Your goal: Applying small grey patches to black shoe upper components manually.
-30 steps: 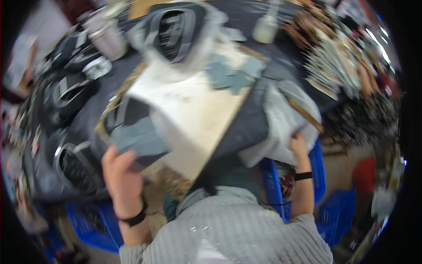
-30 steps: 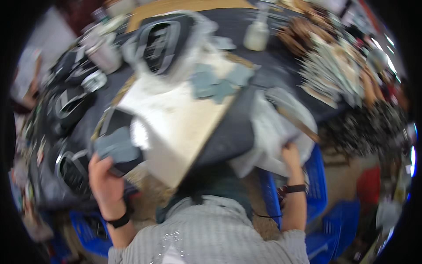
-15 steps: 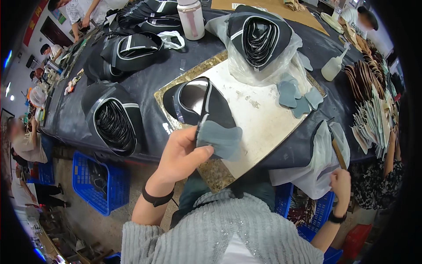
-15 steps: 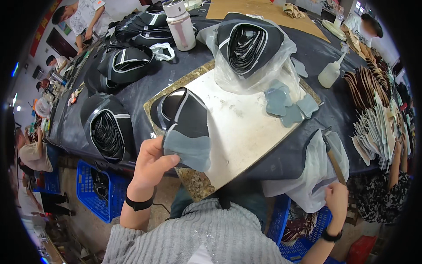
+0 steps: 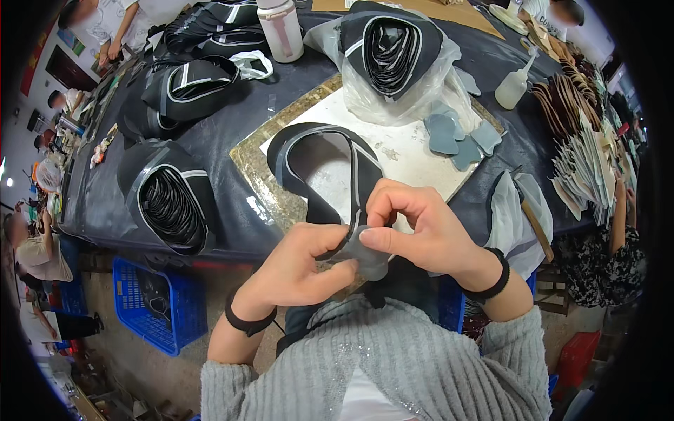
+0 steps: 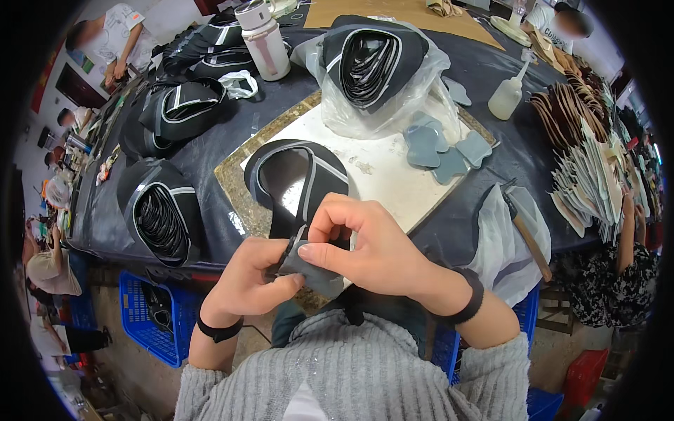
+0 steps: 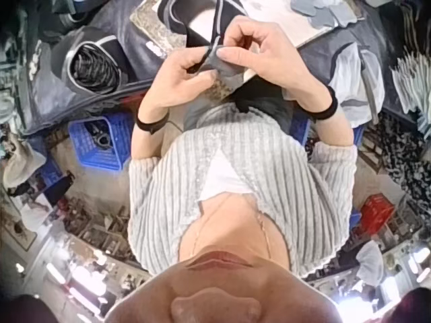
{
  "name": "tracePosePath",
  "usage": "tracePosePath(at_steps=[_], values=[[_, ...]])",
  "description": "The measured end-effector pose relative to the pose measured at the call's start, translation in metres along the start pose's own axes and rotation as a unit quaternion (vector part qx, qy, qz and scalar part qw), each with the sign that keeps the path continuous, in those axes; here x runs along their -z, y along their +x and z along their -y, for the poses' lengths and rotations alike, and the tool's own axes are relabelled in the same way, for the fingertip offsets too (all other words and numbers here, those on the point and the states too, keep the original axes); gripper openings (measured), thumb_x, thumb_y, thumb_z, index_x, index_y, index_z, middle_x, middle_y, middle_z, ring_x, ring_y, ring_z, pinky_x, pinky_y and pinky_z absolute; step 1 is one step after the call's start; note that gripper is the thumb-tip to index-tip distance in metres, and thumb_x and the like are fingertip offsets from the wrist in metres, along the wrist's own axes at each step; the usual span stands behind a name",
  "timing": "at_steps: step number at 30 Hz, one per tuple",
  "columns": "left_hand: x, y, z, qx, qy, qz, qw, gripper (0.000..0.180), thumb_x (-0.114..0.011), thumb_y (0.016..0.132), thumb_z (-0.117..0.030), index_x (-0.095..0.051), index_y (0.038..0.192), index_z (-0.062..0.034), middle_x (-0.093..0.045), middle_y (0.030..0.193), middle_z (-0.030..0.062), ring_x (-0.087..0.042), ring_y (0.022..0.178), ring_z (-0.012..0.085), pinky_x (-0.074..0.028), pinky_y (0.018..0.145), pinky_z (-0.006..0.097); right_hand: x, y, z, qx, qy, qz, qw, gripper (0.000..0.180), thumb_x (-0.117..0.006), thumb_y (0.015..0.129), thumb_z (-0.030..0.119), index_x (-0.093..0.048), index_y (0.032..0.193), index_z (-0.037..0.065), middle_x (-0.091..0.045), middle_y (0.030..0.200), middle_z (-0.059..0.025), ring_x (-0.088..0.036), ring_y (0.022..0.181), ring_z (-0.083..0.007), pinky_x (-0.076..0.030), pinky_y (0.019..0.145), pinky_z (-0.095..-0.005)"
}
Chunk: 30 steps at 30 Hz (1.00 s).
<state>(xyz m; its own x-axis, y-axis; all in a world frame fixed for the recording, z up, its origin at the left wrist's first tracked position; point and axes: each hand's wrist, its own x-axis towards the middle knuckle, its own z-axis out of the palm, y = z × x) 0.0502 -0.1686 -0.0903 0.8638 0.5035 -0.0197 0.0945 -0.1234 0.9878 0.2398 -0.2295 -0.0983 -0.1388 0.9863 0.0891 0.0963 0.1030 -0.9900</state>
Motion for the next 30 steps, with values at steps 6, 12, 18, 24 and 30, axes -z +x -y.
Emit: tracePosePath(at_steps=[6,12,18,24,30], values=[[0.009,0.003,0.009,-0.027,0.069,0.010,0.997,0.009,-0.052,0.071,-0.005,-0.058,0.074,0.0015,-0.058,0.059,0.0042,-0.053,0.055,0.0068,-0.042,0.050,0.024,-0.005,0.017,-0.010,0.109,-0.056,-0.034,0.992,0.018,-0.069,0.073,0.016,-0.058,0.079,0.004,-0.055,0.079,-0.0045,-0.051,0.082,-0.0164,-0.035,0.085,-0.0341],[0.033,0.007,-0.031,-0.039,0.285,0.031,0.957,0.017,-0.058,0.066,-0.014,-0.056,0.072,0.0019,-0.048,0.054,0.0186,-0.053,0.051,0.0337,-0.042,0.050,0.035,0.010,0.036,0.013,0.136,-0.241,0.166,0.947,0.026,-0.073,0.068,0.019,-0.061,0.087,0.006,-0.059,0.083,-0.0050,-0.055,0.085,-0.0212,-0.014,0.106,-0.0532],[0.022,-0.024,-0.020,-0.123,0.110,-0.404,0.899,0.015,-0.068,0.070,-0.002,-0.058,0.081,-0.0013,-0.058,0.073,0.0028,-0.053,0.066,0.0082,-0.041,0.060,0.022,-0.005,0.035,-0.022,0.168,0.105,0.019,0.980,0.020,-0.073,0.068,0.005,-0.064,0.085,0.001,-0.062,0.081,-0.0045,-0.052,0.079,-0.0144,-0.036,0.080,-0.0285],[0.007,-0.022,-0.006,-0.034,0.117,-0.345,0.931,0.016,-0.072,0.069,-0.007,-0.057,0.075,-0.0038,-0.058,0.071,0.0003,-0.051,0.063,0.0081,-0.037,0.061,0.022,-0.026,0.040,-0.023,0.176,0.123,-0.013,0.977,0.016,-0.071,0.070,0.001,-0.064,0.084,0.002,-0.062,0.081,-0.0045,-0.051,0.079,-0.0126,-0.034,0.084,-0.0304],[0.002,-0.010,0.008,-0.232,0.414,-0.359,0.804,0.020,-0.066,0.064,0.003,-0.054,0.078,-0.0065,-0.056,0.075,0.0053,-0.052,0.071,0.0215,-0.037,0.063,0.030,-0.028,0.038,-0.023,0.135,0.101,-0.058,0.984,0.017,-0.071,0.070,0.001,-0.064,0.085,0.002,-0.061,0.080,-0.0042,-0.051,0.078,-0.0121,-0.037,0.078,-0.0283]])
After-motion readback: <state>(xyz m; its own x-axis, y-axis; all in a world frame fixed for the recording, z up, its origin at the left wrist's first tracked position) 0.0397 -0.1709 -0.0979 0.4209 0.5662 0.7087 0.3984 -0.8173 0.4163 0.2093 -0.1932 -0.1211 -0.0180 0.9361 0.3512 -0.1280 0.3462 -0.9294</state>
